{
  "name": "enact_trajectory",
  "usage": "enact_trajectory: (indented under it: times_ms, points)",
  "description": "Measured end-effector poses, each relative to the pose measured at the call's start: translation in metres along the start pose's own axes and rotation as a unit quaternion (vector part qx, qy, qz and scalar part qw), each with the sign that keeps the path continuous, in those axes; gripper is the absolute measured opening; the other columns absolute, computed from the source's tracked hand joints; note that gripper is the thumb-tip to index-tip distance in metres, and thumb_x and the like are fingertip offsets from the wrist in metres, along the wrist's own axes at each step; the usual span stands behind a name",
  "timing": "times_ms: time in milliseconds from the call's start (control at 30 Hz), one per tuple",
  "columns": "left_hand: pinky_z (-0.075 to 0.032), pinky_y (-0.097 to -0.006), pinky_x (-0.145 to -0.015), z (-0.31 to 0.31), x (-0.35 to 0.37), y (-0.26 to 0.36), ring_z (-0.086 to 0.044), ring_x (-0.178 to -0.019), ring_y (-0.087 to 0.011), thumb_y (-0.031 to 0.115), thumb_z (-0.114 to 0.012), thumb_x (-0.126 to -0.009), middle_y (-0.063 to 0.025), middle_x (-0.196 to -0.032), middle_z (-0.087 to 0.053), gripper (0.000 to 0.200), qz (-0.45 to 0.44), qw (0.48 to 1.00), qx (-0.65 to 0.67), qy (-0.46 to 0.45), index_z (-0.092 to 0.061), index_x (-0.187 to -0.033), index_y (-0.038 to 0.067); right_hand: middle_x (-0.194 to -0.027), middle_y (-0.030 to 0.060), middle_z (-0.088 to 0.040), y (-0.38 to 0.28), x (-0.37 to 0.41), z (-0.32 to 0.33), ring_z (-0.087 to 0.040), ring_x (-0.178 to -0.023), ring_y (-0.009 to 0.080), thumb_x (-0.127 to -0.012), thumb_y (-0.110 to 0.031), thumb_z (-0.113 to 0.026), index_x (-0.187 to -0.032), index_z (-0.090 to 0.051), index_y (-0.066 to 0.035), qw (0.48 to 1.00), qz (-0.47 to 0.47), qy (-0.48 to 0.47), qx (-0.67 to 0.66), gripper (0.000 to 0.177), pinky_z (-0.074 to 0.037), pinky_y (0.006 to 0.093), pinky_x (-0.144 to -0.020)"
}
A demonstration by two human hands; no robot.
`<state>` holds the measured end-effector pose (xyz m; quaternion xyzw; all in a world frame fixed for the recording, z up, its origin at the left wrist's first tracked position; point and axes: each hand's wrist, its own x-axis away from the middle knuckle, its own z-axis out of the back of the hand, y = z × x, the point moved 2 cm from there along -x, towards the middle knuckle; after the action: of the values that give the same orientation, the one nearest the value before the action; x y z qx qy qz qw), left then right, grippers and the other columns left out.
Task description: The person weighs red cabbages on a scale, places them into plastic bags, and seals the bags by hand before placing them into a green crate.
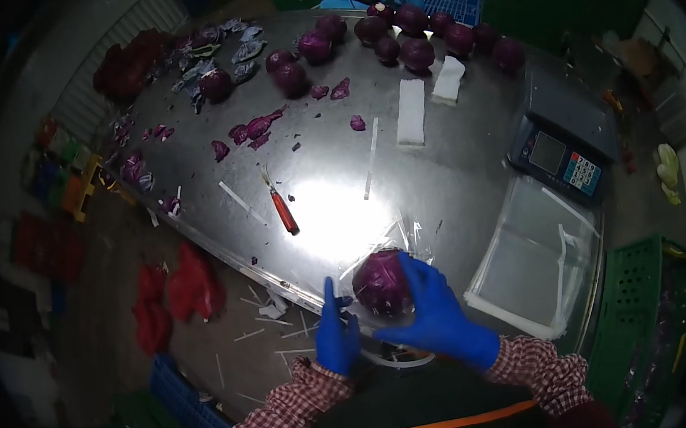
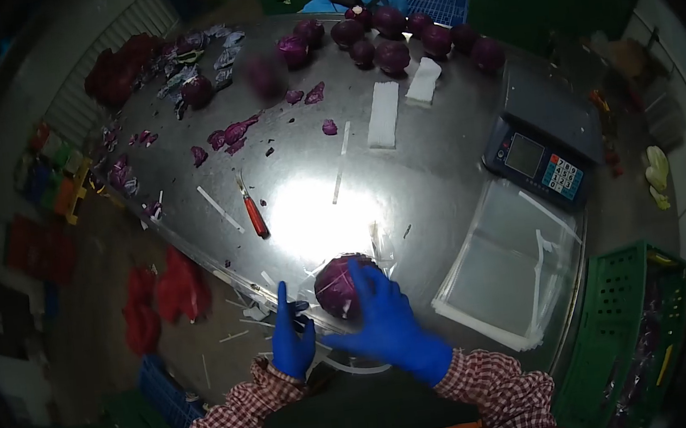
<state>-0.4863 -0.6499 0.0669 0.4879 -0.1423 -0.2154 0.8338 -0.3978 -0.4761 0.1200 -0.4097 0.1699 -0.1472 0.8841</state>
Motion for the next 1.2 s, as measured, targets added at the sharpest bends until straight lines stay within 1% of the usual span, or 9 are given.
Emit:
enact_trajectory:
  times_ms: [100,200,333,533,667,800,867,1067,1200]
  points:
    - [-0.043,-0.0330,-0.076,0.002,0.010,0.002,-0.048,-0.090,-0.0249,-0.001,-0.058,-0.074,-0.0178,-0.109,-0.046,0.081,-0.139,0.972,-0.190,-0.002,-0.011,-0.140,0.004,-0.115,0.0197,-0.042,0.025,0.015,-0.020,-0.050,-0.100,0.0361,-0.070,-0.020,-0.063,-0.138,-0.025,-0.012,0.977,-0.144,-0.096,0.122,0.078,-0.044,0.0426,-0.082]
    - [-0.041,-0.0379,-0.079,-0.006,0.030,-0.018,-0.041,-0.103,-0.0303,0.007,-0.064,-0.074,-0.0210,-0.112,-0.040,0.082,-0.008,0.996,-0.087,0.029,-0.014,-0.138,0.001,-0.118,0.0186,-0.040,0.036,0.032,-0.002,-0.050,-0.101,0.0332,-0.069,-0.017,-0.062,-0.137,-0.028,-0.016,0.966,-0.223,-0.091,0.090,0.076,-0.045,0.0403,-0.081]
    - [-0.045,-0.0326,-0.060,-0.008,0.007,-0.023,-0.056,-0.068,-0.0196,0.015,-0.060,-0.082,-0.0089,-0.074,-0.057,0.061,0.165,0.973,-0.120,-0.111,-0.030,-0.134,0.005,-0.081,0.0078,-0.057,0.054,0.041,-0.006,-0.059,-0.068,0.0207,-0.081,-0.007,-0.051,-0.131,-0.041,-0.017,0.983,-0.139,-0.055,0.111,0.052,-0.048,0.0319,-0.059]
    - [-0.049,-0.0281,-0.061,0.038,-0.050,0.098,-0.065,-0.069,-0.0187,0.011,-0.056,-0.085,-0.0152,-0.079,-0.065,0.019,-0.082,0.995,0.042,-0.022,-0.061,-0.102,0.005,-0.061,-0.0062,-0.045,-0.026,0.000,0.070,-0.041,-0.054,0.0003,-0.088,-0.003,-0.044,-0.119,-0.054,-0.009,0.956,-0.112,0.133,-0.237,0.033,-0.036,0.0169,-0.050]
    - [-0.048,-0.0269,-0.059,0.054,-0.097,0.095,-0.061,-0.062,-0.0127,0.014,-0.055,-0.085,-0.0128,-0.074,-0.064,0.023,0.067,0.977,0.056,-0.193,-0.060,-0.104,0.002,-0.058,-0.0060,-0.045,-0.024,-0.008,0.081,-0.041,-0.052,0.0008,-0.085,0.001,-0.046,-0.117,-0.055,-0.006,0.924,-0.178,0.155,-0.300,0.034,-0.037,0.0174,-0.050]
    - [-0.049,-0.0284,-0.057,0.047,-0.057,0.106,-0.058,-0.055,-0.0123,0.016,-0.055,-0.086,-0.0110,-0.072,-0.063,0.022,-0.108,0.977,-0.033,-0.180,-0.062,-0.102,0.002,-0.055,-0.0051,-0.043,-0.017,0.018,0.084,-0.037,-0.049,0.0010,-0.083,0.001,-0.051,-0.115,-0.058,-0.007,0.988,-0.044,0.106,-0.107,0.034,-0.034,0.0182,-0.048]
    - [-0.049,-0.0290,-0.057,0.044,-0.077,0.073,-0.056,-0.053,-0.0116,0.017,-0.057,-0.085,-0.0098,-0.069,-0.063,0.022,0.069,0.972,0.041,-0.220,-0.062,-0.102,0.003,-0.053,-0.0059,-0.040,-0.002,0.011,0.085,-0.035,-0.048,0.0010,-0.083,-0.003,-0.053,-0.114,-0.059,-0.008,0.954,-0.185,0.147,-0.182,0.032,-0.032,0.0188,-0.047]
    - [-0.047,-0.0267,-0.049,0.045,-0.081,0.079,-0.059,-0.054,-0.0130,0.026,-0.064,-0.080,-0.0119,-0.066,-0.062,0.045,0.145,0.945,-0.062,-0.288,-0.052,-0.119,0.005,-0.058,-0.0013,-0.048,0.018,0.014,0.085,-0.041,-0.050,0.0056,-0.081,-0.004,-0.055,-0.116,-0.057,-0.009,0.961,-0.224,0.125,-0.104,0.035,-0.039,0.0225,-0.052]
    - [-0.054,-0.0263,-0.052,0.053,-0.090,0.070,-0.064,-0.058,-0.0163,0.031,-0.065,-0.080,-0.0129,-0.072,-0.065,0.041,0.253,0.856,-0.122,-0.435,-0.061,-0.097,-0.005,-0.071,0.0058,-0.055,-0.040,0.002,0.096,-0.053,-0.064,0.0158,-0.078,-0.006,-0.057,-0.113,-0.057,-0.008,0.985,-0.027,0.126,0.116,0.035,-0.045,0.0293,-0.060]
